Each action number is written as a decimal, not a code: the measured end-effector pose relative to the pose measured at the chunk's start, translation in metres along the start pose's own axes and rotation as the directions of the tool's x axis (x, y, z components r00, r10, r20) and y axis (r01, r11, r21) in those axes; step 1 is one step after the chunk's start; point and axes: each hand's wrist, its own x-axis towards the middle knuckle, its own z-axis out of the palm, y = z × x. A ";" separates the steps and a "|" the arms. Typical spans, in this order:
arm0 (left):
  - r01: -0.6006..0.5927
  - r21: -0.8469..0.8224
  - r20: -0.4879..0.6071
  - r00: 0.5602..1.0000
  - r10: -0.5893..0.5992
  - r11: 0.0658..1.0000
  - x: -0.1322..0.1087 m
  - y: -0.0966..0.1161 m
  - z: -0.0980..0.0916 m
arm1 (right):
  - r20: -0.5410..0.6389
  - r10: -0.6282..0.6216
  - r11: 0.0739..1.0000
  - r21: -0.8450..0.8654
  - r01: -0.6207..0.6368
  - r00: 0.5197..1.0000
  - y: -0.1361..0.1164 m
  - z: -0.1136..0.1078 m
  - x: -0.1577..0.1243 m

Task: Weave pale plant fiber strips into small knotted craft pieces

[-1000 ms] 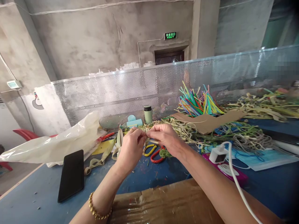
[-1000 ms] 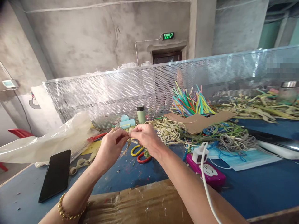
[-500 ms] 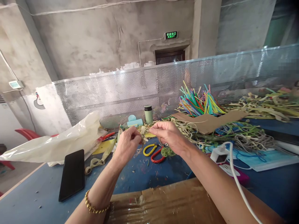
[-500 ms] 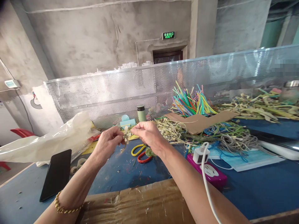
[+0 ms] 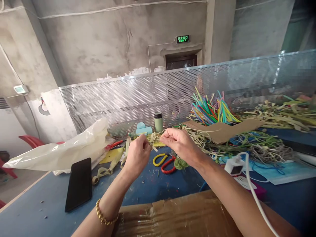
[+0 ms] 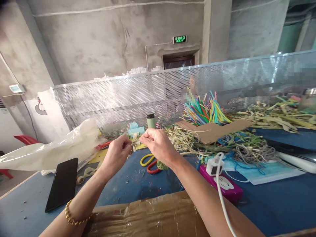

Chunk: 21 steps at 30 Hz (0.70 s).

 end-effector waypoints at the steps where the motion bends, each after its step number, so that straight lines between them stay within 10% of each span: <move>1: 0.008 -0.010 -0.001 1.000 -0.008 1.000 0.001 -0.001 0.000 | 0.001 -0.008 1.000 -0.009 0.008 1.000 0.000 0.000 0.000; 6: 0.014 -0.103 0.021 1.000 -0.012 0.995 0.004 -0.004 0.001 | 0.032 0.004 1.000 0.013 -0.004 0.999 0.000 0.003 0.000; 13: -0.022 -0.074 0.023 0.999 0.024 0.997 -0.002 0.001 0.007 | 0.103 0.152 0.782 0.596 -0.183 0.983 0.002 0.018 -0.002; 21: 0.073 -0.093 0.040 0.997 -0.069 0.993 -0.001 -0.002 0.011 | 0.130 0.133 0.773 0.606 -0.185 0.983 0.014 0.024 0.000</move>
